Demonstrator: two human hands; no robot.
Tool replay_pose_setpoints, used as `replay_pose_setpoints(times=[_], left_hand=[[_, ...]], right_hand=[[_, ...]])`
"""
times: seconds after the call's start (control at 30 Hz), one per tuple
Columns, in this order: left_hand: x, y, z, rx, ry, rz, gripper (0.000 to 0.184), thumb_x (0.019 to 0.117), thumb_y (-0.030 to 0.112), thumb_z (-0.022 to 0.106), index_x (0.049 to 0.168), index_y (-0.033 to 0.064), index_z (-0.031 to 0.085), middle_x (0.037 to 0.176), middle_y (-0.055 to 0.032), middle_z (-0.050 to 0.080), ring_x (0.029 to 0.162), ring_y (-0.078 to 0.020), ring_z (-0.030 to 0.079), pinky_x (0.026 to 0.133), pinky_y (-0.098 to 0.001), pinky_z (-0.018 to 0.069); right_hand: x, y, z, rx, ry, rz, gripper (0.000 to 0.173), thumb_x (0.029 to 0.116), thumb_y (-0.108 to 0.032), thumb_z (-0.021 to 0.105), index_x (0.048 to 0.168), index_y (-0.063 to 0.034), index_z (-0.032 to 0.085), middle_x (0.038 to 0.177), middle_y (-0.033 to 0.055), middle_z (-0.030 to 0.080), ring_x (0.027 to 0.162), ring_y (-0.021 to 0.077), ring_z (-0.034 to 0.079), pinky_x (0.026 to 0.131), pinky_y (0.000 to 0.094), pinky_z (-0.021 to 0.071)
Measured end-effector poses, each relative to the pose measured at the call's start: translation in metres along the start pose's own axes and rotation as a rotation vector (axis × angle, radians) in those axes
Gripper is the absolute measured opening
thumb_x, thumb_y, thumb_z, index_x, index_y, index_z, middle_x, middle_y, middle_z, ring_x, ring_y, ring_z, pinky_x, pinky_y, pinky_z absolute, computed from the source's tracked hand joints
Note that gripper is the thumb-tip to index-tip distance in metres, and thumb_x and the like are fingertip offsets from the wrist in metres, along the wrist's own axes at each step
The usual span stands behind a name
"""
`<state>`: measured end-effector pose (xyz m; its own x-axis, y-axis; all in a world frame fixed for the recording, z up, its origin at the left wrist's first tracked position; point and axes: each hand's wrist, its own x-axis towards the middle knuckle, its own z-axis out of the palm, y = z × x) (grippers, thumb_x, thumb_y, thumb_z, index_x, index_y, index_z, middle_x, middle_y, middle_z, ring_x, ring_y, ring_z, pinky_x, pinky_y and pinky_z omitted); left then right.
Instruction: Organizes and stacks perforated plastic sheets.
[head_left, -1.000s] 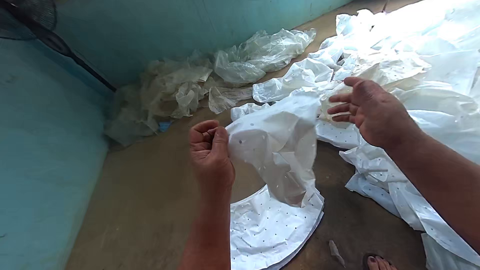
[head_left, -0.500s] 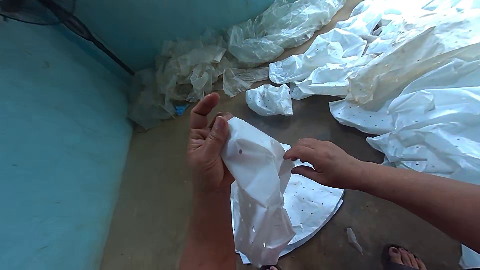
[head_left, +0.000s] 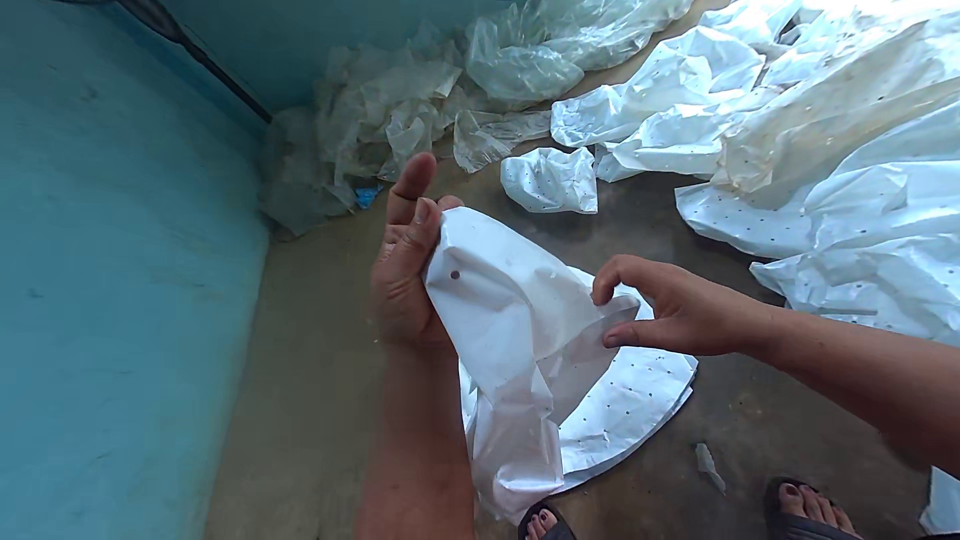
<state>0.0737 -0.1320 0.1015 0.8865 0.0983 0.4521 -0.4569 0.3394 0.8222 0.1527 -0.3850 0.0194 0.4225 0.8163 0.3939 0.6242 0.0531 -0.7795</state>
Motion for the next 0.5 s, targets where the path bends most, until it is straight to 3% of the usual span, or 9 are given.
replay_pose_setpoints(times=[0.1,0.17,0.27,0.33,0.4,0.43,0.5], left_hand=[[-0.001,-0.004,-0.002,0.042,0.138,-0.01,0.033,0.1103,0.014,0.028,0.128,0.0168,0.056,0.09,0.009,0.072,0.082,-0.0028,0.07,0.077,-0.0212,0.0593],[0.001,-0.003,0.001,0.122,0.215,-0.024,0.032,0.1102,0.012,0.028,0.127,0.0173,0.055,0.088,0.0109,0.071,0.081,-0.0011,0.07,0.076,-0.02,0.0592],[0.001,-0.013,-0.016,0.53,0.361,-0.027,0.024,0.1044,0.005,0.045,0.128,0.0113,0.05,0.086,0.0129,0.064,0.072,0.0032,0.064,0.069,-0.0172,0.0568],[-0.009,-0.035,-0.042,0.816,0.443,-0.13,0.04,0.0996,0.008,0.057,0.136,-0.002,0.046,0.081,0.0043,0.057,0.064,0.0004,0.055,0.064,-0.0203,0.0508],[-0.017,-0.065,-0.055,0.943,0.47,-0.29,0.048,0.0994,0.015,0.063,0.141,-0.0024,0.045,0.08,-0.0025,0.058,0.063,-0.0053,0.053,0.062,-0.0258,0.0493],[-0.018,-0.075,-0.056,0.99,0.453,-0.333,0.052,0.0995,0.02,0.064,0.143,-0.0021,0.045,0.089,-0.0079,0.063,0.07,-0.0102,0.057,0.067,-0.0305,0.0507],[-0.015,-0.078,-0.055,1.063,0.357,-0.312,0.061,0.1012,0.028,0.063,0.149,-0.0039,0.042,0.128,-0.0238,0.059,0.1,-0.0273,0.063,0.087,-0.0451,0.0527]], right_hand=[[-0.004,0.001,0.003,-0.178,0.04,-0.157,0.021,0.0887,-0.028,0.073,0.091,-0.0076,0.071,0.093,0.0,0.065,0.095,0.0084,0.058,0.082,0.0209,0.0471],[-0.005,-0.002,0.001,-0.194,0.053,-0.23,0.017,0.0926,-0.022,0.068,0.085,-0.0082,0.072,0.088,-0.0016,0.065,0.092,0.0061,0.058,0.08,0.0179,0.0465],[-0.006,-0.018,-0.023,-0.205,0.036,-0.364,0.016,0.0942,-0.011,0.062,0.079,-0.0064,0.067,0.09,0.0002,0.066,0.09,0.0021,0.062,0.079,0.0138,0.0523],[-0.009,-0.031,-0.05,-0.274,0.048,-0.408,0.016,0.0943,-0.01,0.061,0.08,-0.0063,0.067,0.093,0.0004,0.066,0.09,0.0012,0.063,0.078,0.0133,0.0533],[-0.008,-0.037,-0.068,-0.37,0.096,-0.433,0.016,0.0925,-0.009,0.061,0.079,-0.0046,0.068,0.09,0.0017,0.066,0.084,0.0013,0.062,0.072,0.0123,0.0517],[-0.009,-0.037,-0.071,-0.407,0.115,-0.415,0.016,0.0923,-0.009,0.06,0.079,-0.0042,0.068,0.088,0.0016,0.066,0.082,0.0013,0.061,0.071,0.0122,0.0516],[-0.012,-0.037,-0.076,-0.496,0.164,-0.346,0.017,0.0941,-0.012,0.059,0.084,-0.0041,0.069,0.086,0.0014,0.065,0.079,0.0021,0.061,0.07,0.0146,0.052]])
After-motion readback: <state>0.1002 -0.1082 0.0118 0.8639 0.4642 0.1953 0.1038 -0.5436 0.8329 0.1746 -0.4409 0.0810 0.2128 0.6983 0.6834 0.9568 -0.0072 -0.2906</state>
